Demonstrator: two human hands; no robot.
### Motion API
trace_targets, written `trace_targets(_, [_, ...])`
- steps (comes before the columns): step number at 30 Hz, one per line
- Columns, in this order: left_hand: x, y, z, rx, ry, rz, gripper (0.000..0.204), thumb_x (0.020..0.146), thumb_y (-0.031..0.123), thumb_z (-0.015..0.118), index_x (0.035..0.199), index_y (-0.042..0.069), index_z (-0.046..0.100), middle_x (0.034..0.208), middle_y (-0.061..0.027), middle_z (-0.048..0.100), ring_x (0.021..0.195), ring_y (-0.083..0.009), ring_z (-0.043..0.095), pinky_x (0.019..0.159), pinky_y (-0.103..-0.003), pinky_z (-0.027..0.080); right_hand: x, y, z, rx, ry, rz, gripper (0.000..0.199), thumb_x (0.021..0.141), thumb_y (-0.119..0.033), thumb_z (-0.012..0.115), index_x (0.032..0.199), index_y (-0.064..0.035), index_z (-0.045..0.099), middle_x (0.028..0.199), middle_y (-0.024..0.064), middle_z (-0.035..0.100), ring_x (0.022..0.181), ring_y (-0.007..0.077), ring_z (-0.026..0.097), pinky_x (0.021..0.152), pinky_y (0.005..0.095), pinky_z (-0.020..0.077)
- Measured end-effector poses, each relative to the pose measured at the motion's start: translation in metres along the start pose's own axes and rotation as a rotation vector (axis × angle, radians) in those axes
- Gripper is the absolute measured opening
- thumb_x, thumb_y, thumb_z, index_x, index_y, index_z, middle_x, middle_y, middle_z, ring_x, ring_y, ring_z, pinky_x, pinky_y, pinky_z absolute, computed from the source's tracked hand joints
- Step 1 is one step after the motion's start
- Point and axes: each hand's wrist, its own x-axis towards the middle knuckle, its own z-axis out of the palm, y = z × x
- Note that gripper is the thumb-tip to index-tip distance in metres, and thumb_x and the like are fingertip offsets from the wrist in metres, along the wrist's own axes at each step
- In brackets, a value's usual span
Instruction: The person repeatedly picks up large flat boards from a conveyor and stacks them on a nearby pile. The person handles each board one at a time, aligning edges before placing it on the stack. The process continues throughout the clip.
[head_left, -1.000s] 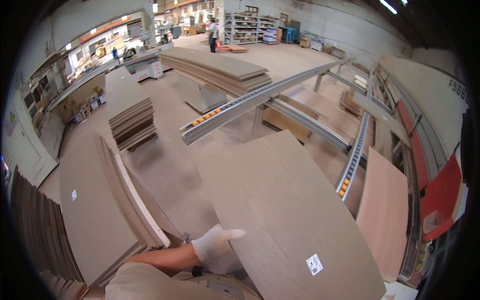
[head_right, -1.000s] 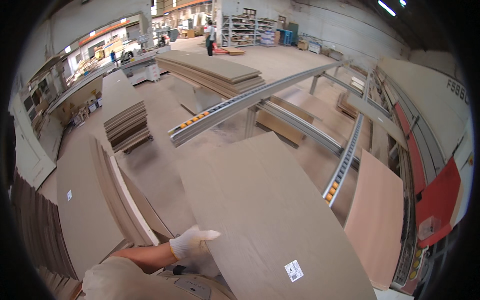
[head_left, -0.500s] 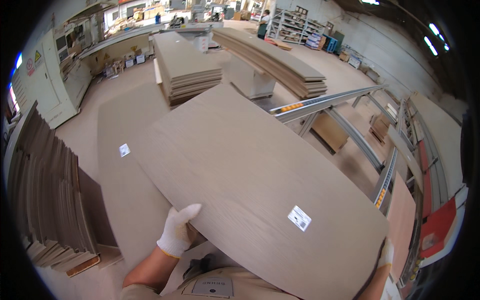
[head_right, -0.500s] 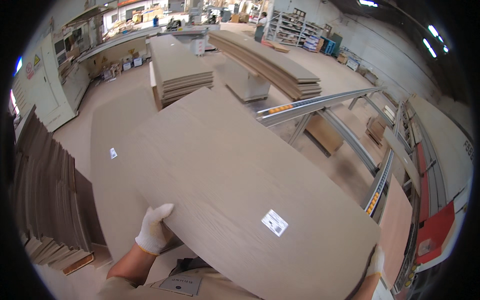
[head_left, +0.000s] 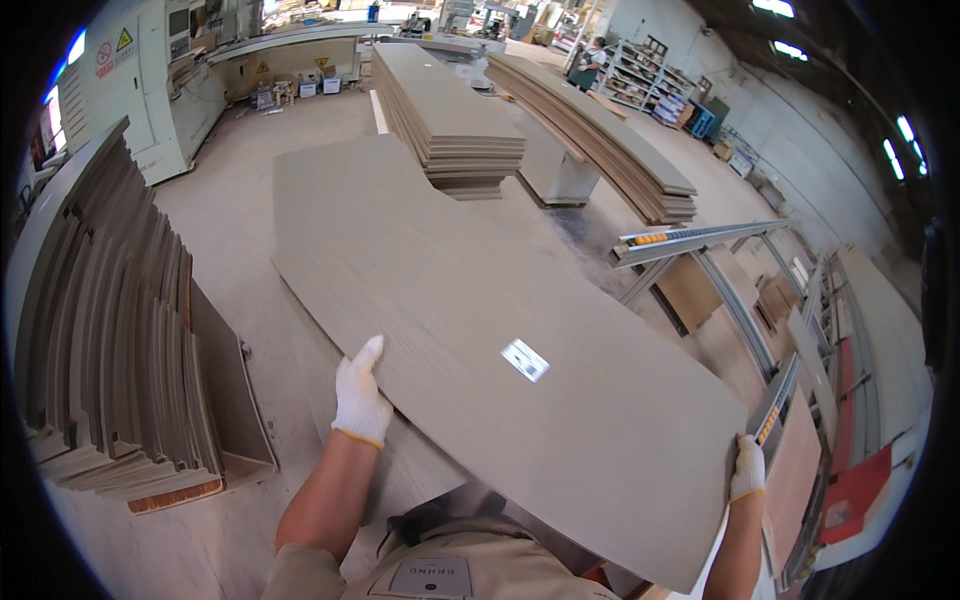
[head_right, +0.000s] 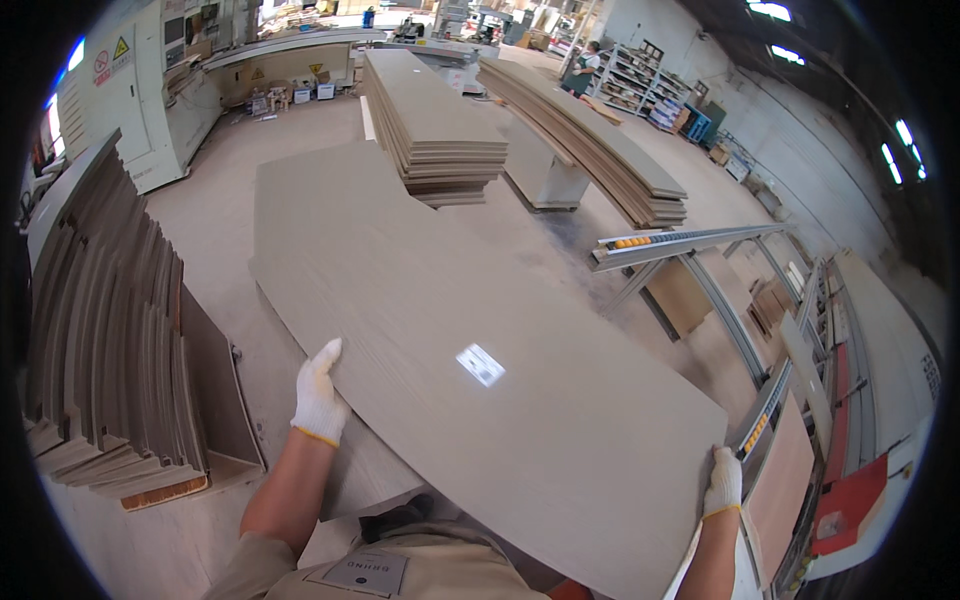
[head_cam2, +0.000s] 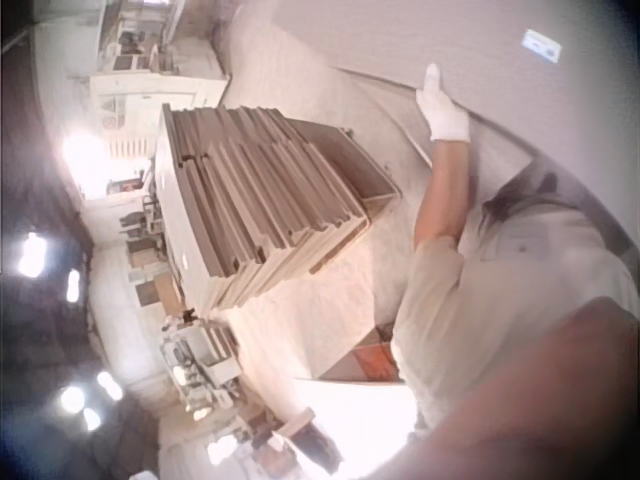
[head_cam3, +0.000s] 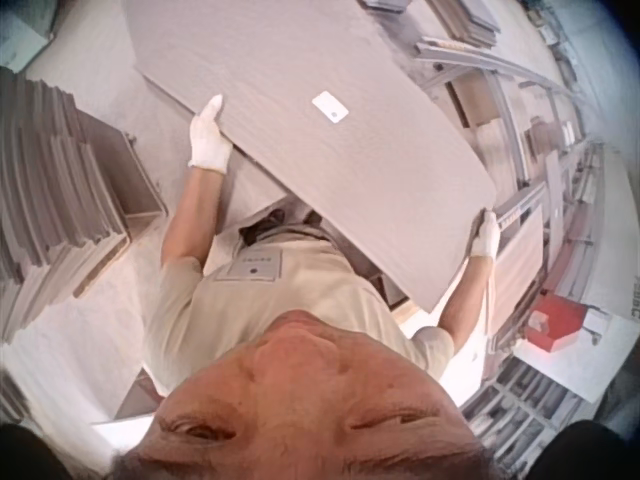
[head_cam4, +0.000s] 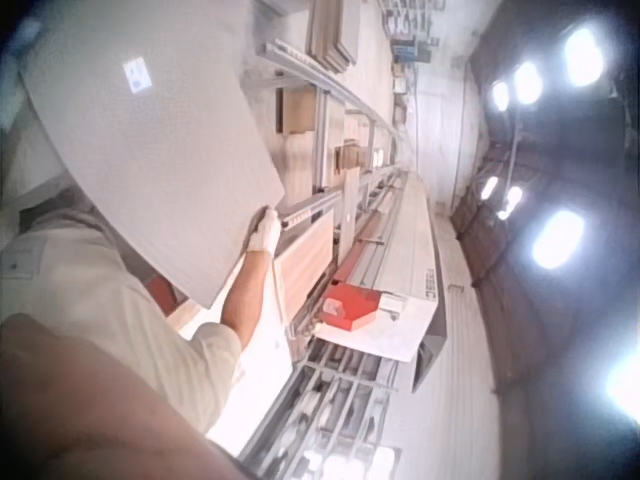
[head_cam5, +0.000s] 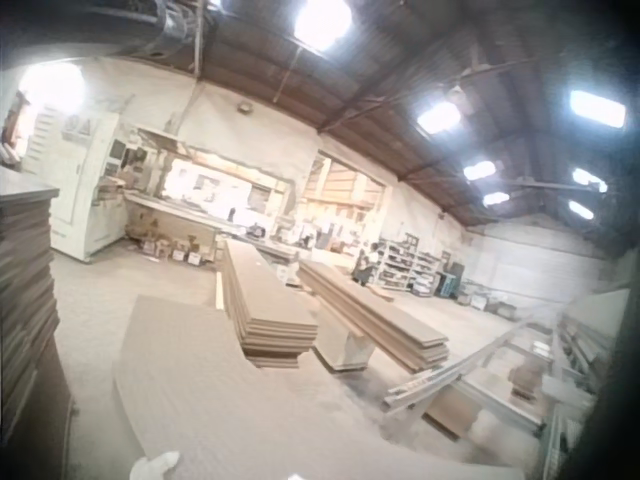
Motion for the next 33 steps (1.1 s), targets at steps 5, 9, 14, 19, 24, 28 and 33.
trace_targets(5, [0.018, 0.005, 0.026, 0.005, 0.020, 0.058, 0.046, 0.093, 0.009, 0.070, 0.135, 0.001, 0.051, 0.127, -0.0139, 0.063, 0.113, -0.0314, 0.065, 0.096, -0.050, 0.057, -0.026, 0.012, 0.069, 0.188, -0.094, -0.019, 0.005, 0.089, -0.013, 0.063, 0.090, -0.0087, 0.064, 0.085, 0.0032, 0.064, 0.078, 0.0192, 0.059, 0.076, 0.0357, 0.0483])
trace_targets(9, [-0.005, 0.013, 0.030, 0.096, 0.018, 0.188, 0.054, 0.094, 0.009, 0.068, 0.142, 0.000, 0.047, 0.132, -0.0137, 0.060, 0.117, -0.0274, 0.062, 0.102, -0.045, 0.052, -0.097, -0.013, 0.170, 0.292, -0.277, 0.066, 0.005, 0.088, -0.006, 0.056, 0.089, -0.0080, 0.061, 0.095, 0.0055, 0.064, 0.088, 0.0225, 0.060, 0.081, 0.0381, 0.0516])
trace_targets(14, [-0.003, 0.034, 0.006, 0.322, -0.051, 0.383, 0.063, 0.094, 0.014, 0.068, 0.149, -0.002, 0.042, 0.140, -0.0167, 0.056, 0.123, -0.0273, 0.059, 0.105, -0.038, 0.048, -0.136, -0.007, 0.221, 0.416, -0.618, 0.239, 0.013, 0.088, -0.001, 0.054, 0.097, -0.0094, 0.052, 0.101, 0.0085, 0.058, 0.089, 0.0283, 0.061, 0.076, 0.0561, 0.0586])
trace_targets(19, [0.044, 0.105, -0.028, 0.857, 0.110, 0.539, 0.082, 0.094, 0.021, 0.069, 0.159, -0.006, 0.027, 0.164, -0.0236, 0.034, 0.150, -0.0343, 0.037, 0.121, -0.040, 0.033, -0.199, -0.017, 0.253, 0.288, -0.842, 0.305, 0.019, 0.091, -0.001, 0.050, 0.109, -0.0044, 0.047, 0.105, 0.0143, 0.057, 0.086, 0.0368, 0.067, 0.073, 0.0610, 0.0627])
trace_targets(24, [0.036, 0.119, -0.038, 1.615, 0.340, 0.416, 0.092, 0.093, 0.044, 0.068, 0.163, 0.002, 0.025, 0.159, -0.0293, 0.040, 0.146, -0.0400, 0.042, 0.119, -0.041, 0.035, -0.195, -0.040, 0.245, -0.613, -1.052, -0.090, 0.024, 0.094, -0.014, 0.054, 0.108, 0.0032, 0.064, 0.102, 0.0192, 0.072, 0.093, 0.0329, 0.072, 0.082, 0.0420, 0.0603])
trace_targets(28, [0.030, 0.113, -0.042, 1.515, 0.259, 0.289, 0.095, 0.093, 0.047, 0.069, 0.163, 0.002, 0.023, 0.161, -0.0289, 0.039, 0.147, -0.0405, 0.042, 0.119, -0.042, 0.035, -0.157, -0.045, 0.250, -0.738, -0.933, -0.377, 0.033, 0.096, -0.026, 0.055, 0.115, -0.0011, 0.067, 0.109, 0.0163, 0.075, 0.099, 0.0301, 0.072, 0.092, 0.0383, 0.0553])
trace_targets(33, [0.060, 0.109, -0.087, 1.311, 0.080, 0.420, 0.095, 0.094, 0.044, 0.069, 0.162, -0.004, 0.023, 0.163, -0.0268, 0.036, 0.151, -0.0371, 0.036, 0.122, -0.040, 0.031, -0.103, -0.013, 0.274, -0.646, -0.571, -0.463, 0.041, 0.097, -0.032, 0.058, 0.126, -0.0030, 0.064, 0.124, 0.0183, 0.072, 0.115, 0.0322, 0.068, 0.101, 0.0385, 0.0512])
